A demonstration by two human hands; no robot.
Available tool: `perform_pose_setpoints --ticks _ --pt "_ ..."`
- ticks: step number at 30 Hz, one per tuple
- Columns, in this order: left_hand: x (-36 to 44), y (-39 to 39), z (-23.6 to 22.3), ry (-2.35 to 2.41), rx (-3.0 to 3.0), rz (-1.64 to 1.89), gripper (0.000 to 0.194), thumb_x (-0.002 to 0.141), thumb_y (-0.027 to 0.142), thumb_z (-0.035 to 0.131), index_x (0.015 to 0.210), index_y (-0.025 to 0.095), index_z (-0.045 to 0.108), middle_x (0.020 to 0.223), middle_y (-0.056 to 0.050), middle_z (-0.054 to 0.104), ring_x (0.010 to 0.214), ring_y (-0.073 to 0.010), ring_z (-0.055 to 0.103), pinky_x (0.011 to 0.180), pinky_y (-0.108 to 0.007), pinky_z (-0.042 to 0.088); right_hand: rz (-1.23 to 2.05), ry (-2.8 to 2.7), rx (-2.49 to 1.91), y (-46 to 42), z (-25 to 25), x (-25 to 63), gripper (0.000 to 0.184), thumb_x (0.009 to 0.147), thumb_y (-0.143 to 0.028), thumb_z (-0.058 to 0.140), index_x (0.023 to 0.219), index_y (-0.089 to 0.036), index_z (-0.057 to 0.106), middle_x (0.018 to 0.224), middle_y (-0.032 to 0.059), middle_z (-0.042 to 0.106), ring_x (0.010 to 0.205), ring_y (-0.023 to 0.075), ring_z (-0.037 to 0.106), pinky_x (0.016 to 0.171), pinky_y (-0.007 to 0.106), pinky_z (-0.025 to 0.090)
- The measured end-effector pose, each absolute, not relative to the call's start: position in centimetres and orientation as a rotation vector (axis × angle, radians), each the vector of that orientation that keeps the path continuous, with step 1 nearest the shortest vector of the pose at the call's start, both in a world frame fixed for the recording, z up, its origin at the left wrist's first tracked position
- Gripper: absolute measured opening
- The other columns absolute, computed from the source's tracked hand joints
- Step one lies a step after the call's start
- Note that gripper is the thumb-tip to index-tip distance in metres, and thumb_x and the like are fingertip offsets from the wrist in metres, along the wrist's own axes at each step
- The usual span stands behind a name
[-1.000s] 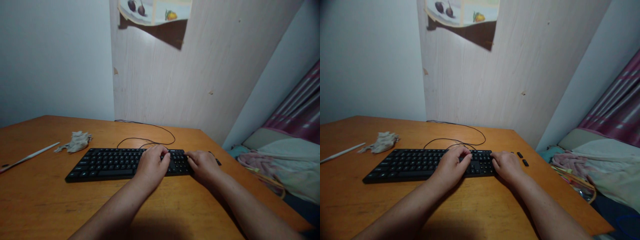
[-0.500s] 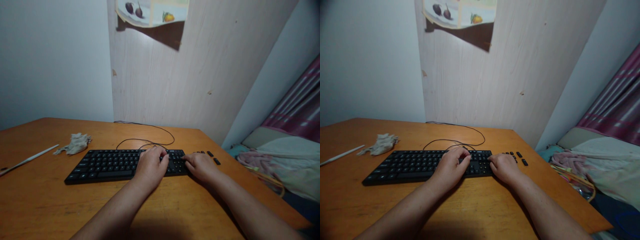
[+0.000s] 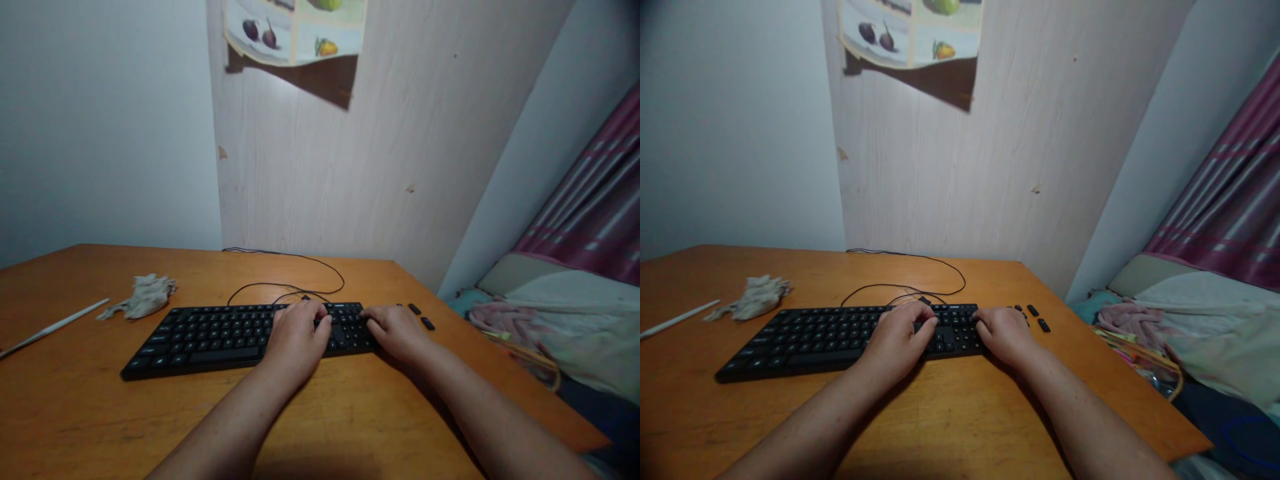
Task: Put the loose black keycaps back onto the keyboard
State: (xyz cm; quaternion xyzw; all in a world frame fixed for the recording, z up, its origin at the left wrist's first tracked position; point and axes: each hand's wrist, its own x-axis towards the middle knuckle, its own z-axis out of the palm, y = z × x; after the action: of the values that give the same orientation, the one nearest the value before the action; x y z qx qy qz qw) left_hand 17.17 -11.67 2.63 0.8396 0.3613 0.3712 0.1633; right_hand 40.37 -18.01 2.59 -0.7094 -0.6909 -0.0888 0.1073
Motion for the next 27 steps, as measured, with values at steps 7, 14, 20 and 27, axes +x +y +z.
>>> perform_pose_setpoints --ticks 7,14,20,27 --pt "17.2 -11.5 2.7 1.036 2.396 1.024 0.014 0.091 0.028 0.054 0.085 0.022 0.065 0.087 -0.003 0.07 0.087 -0.0222 0.063 0.078 -0.033 0.042 -0.272 -1.474 -2.084 -17.6 2.5 44.1 0.031 0.089 -0.033 0.048 0.107 -0.022 0.07 0.09 0.0062 0.075 0.082 0.0212 0.067 0.068 0.028 0.046" --pt "17.1 -11.4 2.8 1.032 2.433 1.024 0.014 0.091 0.029 0.053 0.084 0.022 0.064 0.085 -0.002 0.069 0.086 -0.0222 0.063 0.077 -0.033 0.041 -0.302 -1.082 -2.214 -17.6 3.3 49.2 0.026 0.086 -0.038 0.045 0.081 -0.022 0.064 0.074 0.0026 0.068 0.069 0.0183 0.06 0.059 0.025 0.038" --pt "16.9 -11.2 2.8 1.016 2.464 1.021 0.016 0.091 0.029 0.052 0.083 0.022 0.063 0.087 -0.004 0.069 0.088 -0.0225 0.062 0.078 -0.033 0.041 -0.238 -1.0 -2.387 -17.6 3.6 53.4 0.022 0.081 -0.034 0.051 0.073 -0.02 0.067 0.069 0.0046 0.067 0.064 0.0178 0.06 0.054 0.025 0.036" --pt "17.0 -11.1 2.8 1.01 2.467 1.013 0.016 0.091 0.03 0.052 0.084 0.022 0.063 0.086 -0.003 0.069 0.088 -0.0228 0.062 0.079 -0.034 0.041 -0.029 -1.063 -2.592 -15.8 2.8 55.1 0.012 0.067 -0.027 0.066 0.061 -0.018 0.07 0.06 0.0072 0.066 0.059 0.0196 0.063 0.053 0.027 0.041"
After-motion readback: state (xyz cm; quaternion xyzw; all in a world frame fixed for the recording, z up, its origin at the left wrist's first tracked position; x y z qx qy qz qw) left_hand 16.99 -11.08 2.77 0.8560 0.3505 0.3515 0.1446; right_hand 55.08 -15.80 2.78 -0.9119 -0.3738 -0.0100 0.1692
